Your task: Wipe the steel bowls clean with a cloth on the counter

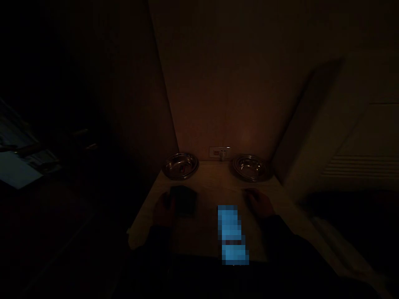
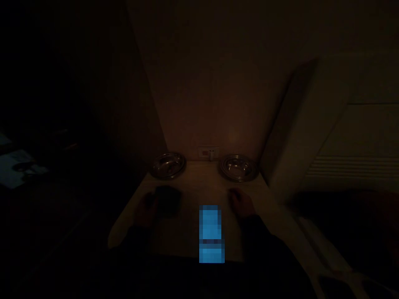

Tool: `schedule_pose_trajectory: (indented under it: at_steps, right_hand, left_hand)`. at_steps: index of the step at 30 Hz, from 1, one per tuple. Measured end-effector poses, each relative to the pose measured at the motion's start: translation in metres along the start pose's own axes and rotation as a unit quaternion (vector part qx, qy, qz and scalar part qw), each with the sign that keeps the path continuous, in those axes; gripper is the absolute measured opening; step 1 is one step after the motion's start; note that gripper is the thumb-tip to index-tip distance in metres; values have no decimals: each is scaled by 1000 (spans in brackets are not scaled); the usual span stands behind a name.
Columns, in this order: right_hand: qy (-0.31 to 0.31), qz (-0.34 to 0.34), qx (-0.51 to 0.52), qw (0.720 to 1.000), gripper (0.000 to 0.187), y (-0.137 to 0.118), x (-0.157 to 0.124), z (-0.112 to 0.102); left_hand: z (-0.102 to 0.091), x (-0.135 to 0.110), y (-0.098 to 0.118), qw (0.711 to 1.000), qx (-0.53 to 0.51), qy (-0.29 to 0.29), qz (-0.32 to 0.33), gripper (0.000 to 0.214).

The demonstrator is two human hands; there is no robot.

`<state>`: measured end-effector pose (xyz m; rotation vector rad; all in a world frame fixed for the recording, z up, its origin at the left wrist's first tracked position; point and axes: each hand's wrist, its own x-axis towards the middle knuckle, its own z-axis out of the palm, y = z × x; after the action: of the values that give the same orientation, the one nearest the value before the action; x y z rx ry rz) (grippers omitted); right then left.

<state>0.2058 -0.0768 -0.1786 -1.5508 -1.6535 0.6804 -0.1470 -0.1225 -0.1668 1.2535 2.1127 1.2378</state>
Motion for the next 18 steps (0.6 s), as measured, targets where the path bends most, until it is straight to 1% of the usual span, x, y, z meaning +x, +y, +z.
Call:
schedule_pose_trajectory:
  at_steps: [3, 6, 9, 11, 13, 15, 18]
  right_hand:
    - [-4, -2, 5, 1000, 34, -1, -1, 0]
    - [1, -4, 17, 1000, 27, -2, -2, -1]
    - [11, -8, 34, 999, 26, -2, -3, -2]
    - [16, -9, 46, 999, 29, -4, -3, -3]
    - [11, -12, 60, 998, 32, -12, -3, -3]
    - [-18, -23, 80, 996, 34, -26, -1, 1]
    - [-104, -56, 122, 986, 38, -59, 2, 19]
  left_hand:
    - [-1, -3, 1, 999, -53, -3, 3, 50]
    - [-1, -6, 5, 993, -117, -5, 13, 48]
    - [0, -7, 7, 982, -188, -14, 10, 53]
    - [0, -5, 7, 972, -234, -33, -1, 58]
    - [0, -3, 7, 960, -273, -65, -13, 63]
    - [0, -1, 9, 947, -304, -103, -23, 66]
    - [1, 0, 16, 929, -334, -159, -29, 67]
